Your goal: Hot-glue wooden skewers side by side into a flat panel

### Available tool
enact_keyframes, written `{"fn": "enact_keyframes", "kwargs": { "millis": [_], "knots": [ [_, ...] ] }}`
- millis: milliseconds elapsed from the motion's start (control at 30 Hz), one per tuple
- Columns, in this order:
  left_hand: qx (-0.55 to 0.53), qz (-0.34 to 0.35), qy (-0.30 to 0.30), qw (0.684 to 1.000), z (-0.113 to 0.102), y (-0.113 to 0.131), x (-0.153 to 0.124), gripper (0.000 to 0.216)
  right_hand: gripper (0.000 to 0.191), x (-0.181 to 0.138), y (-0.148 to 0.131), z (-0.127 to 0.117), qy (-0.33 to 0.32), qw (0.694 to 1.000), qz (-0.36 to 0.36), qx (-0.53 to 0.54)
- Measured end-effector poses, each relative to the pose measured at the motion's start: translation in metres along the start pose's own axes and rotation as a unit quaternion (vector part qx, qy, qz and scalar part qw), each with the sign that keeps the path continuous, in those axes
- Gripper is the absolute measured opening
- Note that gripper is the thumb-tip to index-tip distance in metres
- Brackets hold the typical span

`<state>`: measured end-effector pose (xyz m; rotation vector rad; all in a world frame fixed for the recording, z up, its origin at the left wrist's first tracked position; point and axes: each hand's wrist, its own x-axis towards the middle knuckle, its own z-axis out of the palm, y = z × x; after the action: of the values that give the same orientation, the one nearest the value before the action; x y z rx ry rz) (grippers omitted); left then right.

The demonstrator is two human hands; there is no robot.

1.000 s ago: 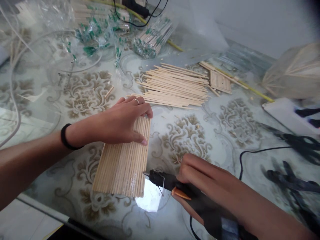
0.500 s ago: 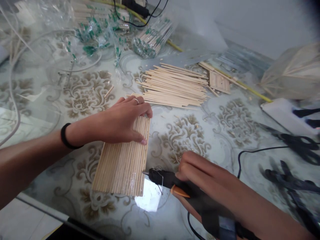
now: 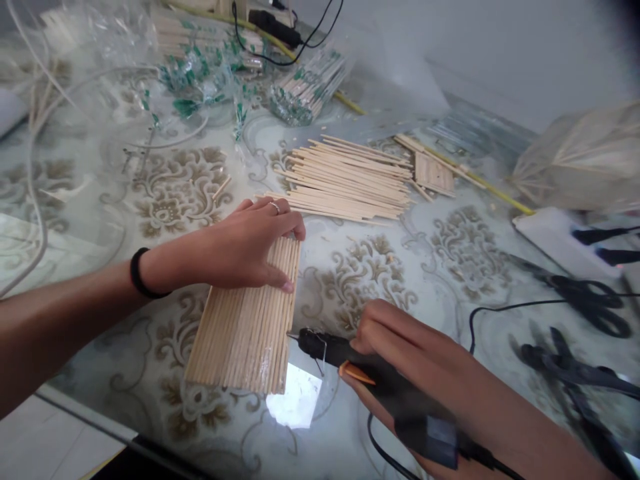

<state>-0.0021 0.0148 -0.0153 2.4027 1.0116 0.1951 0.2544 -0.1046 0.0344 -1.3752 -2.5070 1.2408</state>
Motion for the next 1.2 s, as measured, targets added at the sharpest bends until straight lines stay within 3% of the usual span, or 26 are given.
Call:
{"fn": "enact_keyframes", "kwargs": {
  "millis": [200, 500, 767, 1033, 1200],
  "knots": [
    [0.002, 0.003, 0.006, 1.000, 0.002, -0.001, 0.000, 0.050, 0.017, 0.001, -0.003, -0.002, 0.030, 0.999, -0.015, -0.008],
    [-0.003, 0.007, 0.002, 1.000, 0.002, -0.003, 0.000, 0.052, 0.017, 0.001, -0.001, 0.000, 0.023, 1.000, 0.004, -0.014],
    [0.006, -0.005, -0.008, 1.000, 0.001, -0.001, 0.000, 0.055, 0.020, 0.008, -0.005, -0.002, 0.085, 0.996, 0.005, -0.037],
    [0.010, 0.003, 0.001, 1.000, 0.003, -0.002, -0.002, 0.059, 0.020, 0.032, 0.002, -0.026, 0.043, 0.998, -0.033, -0.007],
    [-0.001, -0.003, -0.013, 1.000, 0.000, 0.000, -0.002, 0.058, 0.020, 0.035, 0.011, -0.028, 0.043, 0.998, -0.041, -0.004]
  ]
}}
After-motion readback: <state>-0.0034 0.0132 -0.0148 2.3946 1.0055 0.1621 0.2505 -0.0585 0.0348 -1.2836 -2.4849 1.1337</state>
